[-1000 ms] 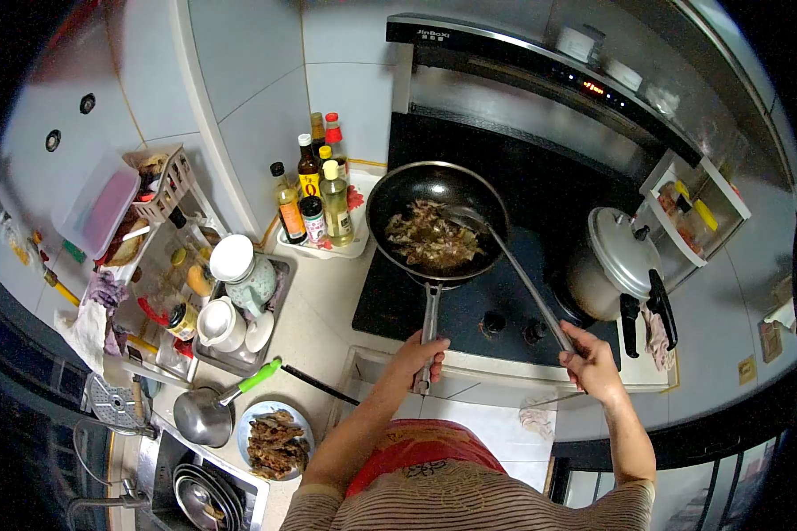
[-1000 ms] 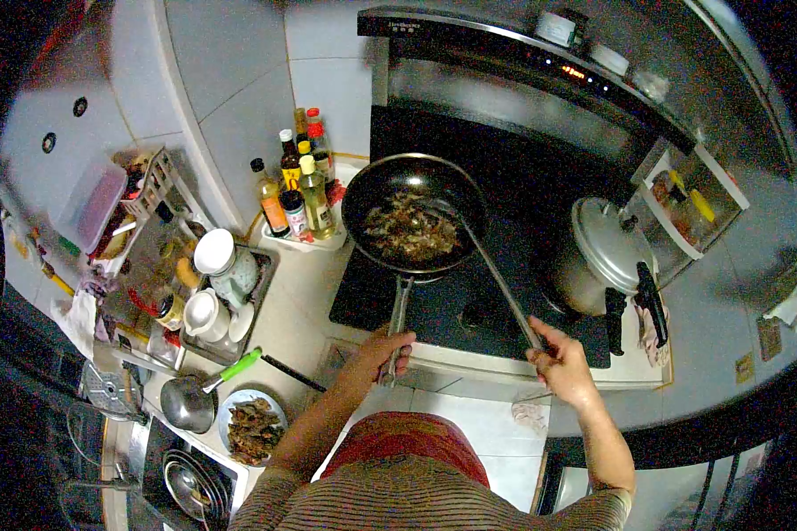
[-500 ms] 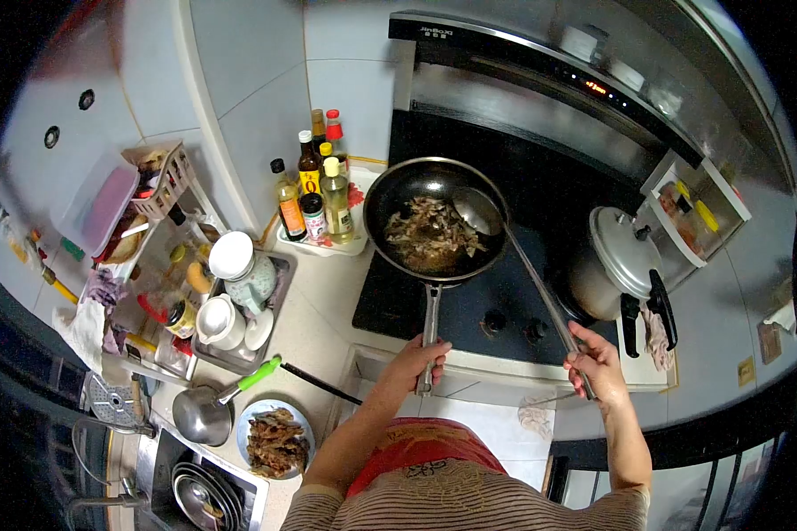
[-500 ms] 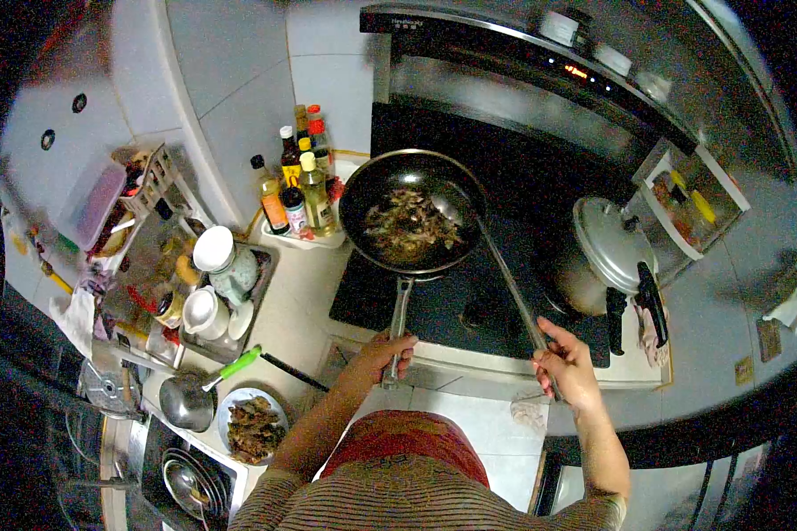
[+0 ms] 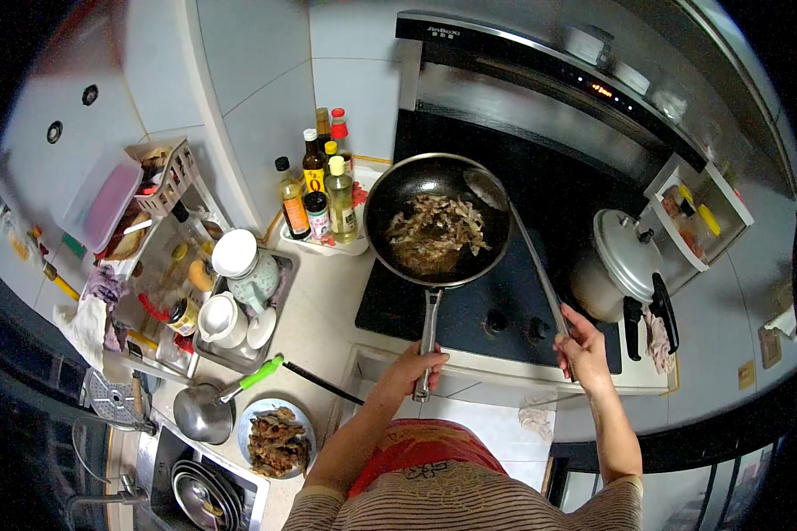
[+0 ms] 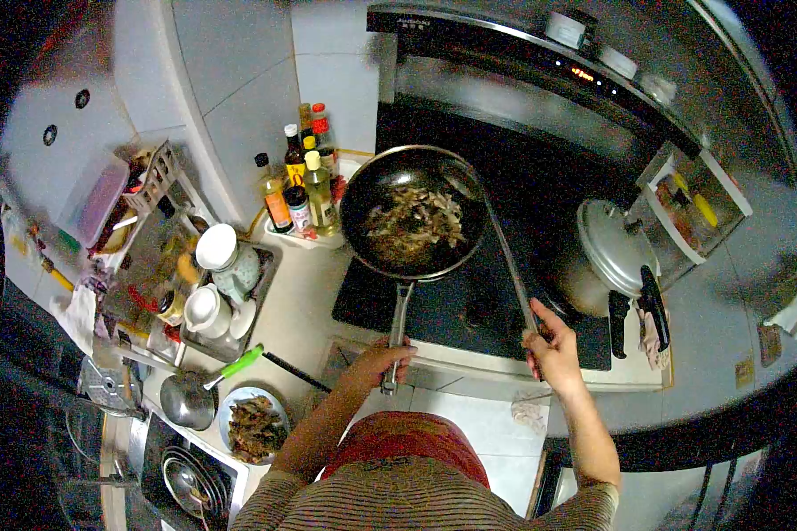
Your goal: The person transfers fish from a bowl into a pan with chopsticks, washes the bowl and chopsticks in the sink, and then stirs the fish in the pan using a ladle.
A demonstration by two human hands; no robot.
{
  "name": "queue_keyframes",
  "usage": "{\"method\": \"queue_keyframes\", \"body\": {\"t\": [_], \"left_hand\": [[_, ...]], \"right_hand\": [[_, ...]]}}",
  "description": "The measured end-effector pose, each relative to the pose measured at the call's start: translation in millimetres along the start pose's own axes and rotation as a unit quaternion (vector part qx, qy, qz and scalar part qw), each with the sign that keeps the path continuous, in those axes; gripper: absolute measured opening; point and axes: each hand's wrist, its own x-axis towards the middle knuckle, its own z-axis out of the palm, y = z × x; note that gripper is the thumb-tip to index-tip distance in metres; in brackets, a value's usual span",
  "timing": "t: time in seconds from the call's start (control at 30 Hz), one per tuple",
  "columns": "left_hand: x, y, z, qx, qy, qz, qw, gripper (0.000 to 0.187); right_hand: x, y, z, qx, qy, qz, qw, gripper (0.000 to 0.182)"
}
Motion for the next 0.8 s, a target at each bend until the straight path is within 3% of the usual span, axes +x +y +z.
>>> {"method": "queue_keyframes", "body": {"t": [0.37,0.47,0.57,0.8], "left_hand": [[-5.7,4.7,0.2,0.001,-0.033,0.021,0.999,0.031],[-2.1,6.4,2.9,-0.002,-0.030,0.007,1.000,0.031],[-1.2,13.9,10.4,0.017,-0.036,0.004,0.999,0.029],[-3.0,22.0,18.3,0.015,-0.027,0.000,1.000,0.027]], "right_hand": [[12.4,-0.6,13.2,-0.081,-0.012,-0.021,0.996,0.053],[13.2,-7.5,18.4,-0.193,-0.058,-0.027,0.979,0.051],[32.5,13.5,26.2,-0.320,-0.054,-0.266,0.908,0.051],[61.8,0.7,67.2,-0.517,-0.087,-0.242,0.817,0.052]]}}
